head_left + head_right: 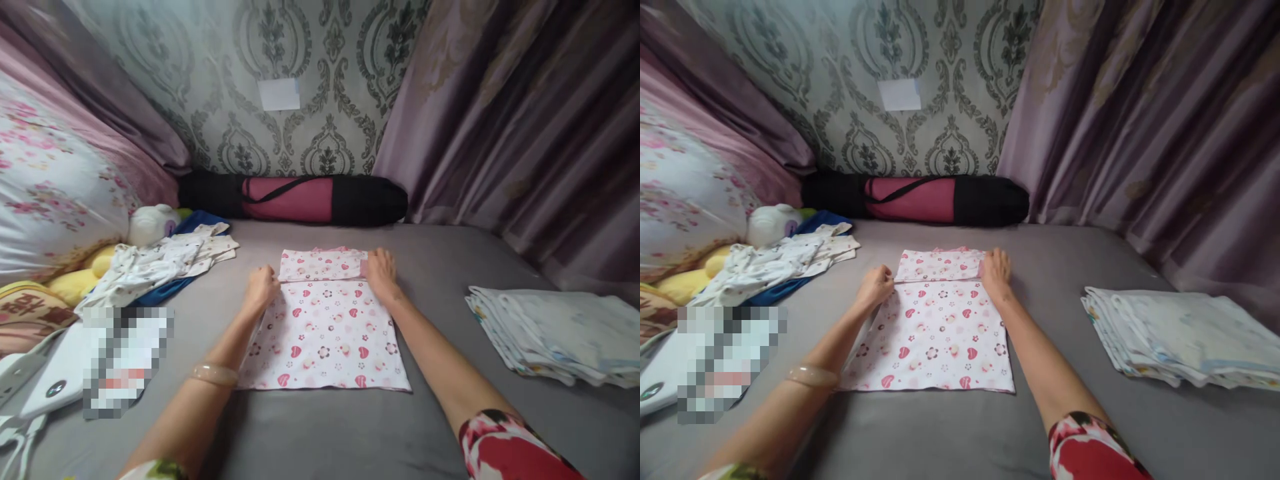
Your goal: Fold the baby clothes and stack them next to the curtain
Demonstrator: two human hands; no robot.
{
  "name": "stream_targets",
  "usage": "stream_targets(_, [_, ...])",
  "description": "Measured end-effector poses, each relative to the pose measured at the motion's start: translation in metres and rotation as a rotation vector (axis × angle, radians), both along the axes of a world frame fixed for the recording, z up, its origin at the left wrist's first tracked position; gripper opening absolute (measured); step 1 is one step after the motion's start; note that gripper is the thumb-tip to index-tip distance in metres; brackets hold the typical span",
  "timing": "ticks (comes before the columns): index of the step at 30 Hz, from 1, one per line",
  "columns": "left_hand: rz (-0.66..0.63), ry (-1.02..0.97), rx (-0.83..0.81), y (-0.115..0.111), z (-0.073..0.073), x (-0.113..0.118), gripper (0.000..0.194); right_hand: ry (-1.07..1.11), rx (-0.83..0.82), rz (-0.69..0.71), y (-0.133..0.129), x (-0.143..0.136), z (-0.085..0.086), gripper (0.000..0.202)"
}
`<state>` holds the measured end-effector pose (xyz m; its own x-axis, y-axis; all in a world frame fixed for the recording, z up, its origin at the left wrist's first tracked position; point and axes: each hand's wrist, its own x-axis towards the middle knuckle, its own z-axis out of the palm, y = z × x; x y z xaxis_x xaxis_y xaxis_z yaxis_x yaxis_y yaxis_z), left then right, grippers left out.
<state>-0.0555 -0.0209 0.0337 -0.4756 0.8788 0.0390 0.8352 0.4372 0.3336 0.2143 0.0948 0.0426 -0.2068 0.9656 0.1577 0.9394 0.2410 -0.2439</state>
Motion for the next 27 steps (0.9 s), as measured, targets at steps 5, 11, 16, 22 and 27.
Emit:
stream_targets(5, [-0.392,0.136,0.158,0.037,-0.002,0.032,0.034,-0.064,0.016,0.371,-0.023,-0.038,-0.009,0.05])
stream_targets(11, [-0.432,0.214,0.031,0.064,-0.027,0.044,0.057,-0.069,-0.074,0.363,-0.028,-0.055,-0.027,0.058])
stream_targets(16, [-0.463,0.195,-0.019,0.062,-0.029,0.029,0.063,-0.033,-0.155,0.372,-0.017,-0.045,-0.02,0.062])
stream_targets(22, [-0.431,0.198,0.039,0.056,-0.04,0.01,0.066,-0.053,-0.042,0.166,-0.001,-0.01,-0.033,0.064])
stream_targets(27, [-0.449,0.163,0.04,0.056,-0.044,0.005,0.067,-0.036,-0.025,0.167,-0.001,-0.002,-0.04,0.063])
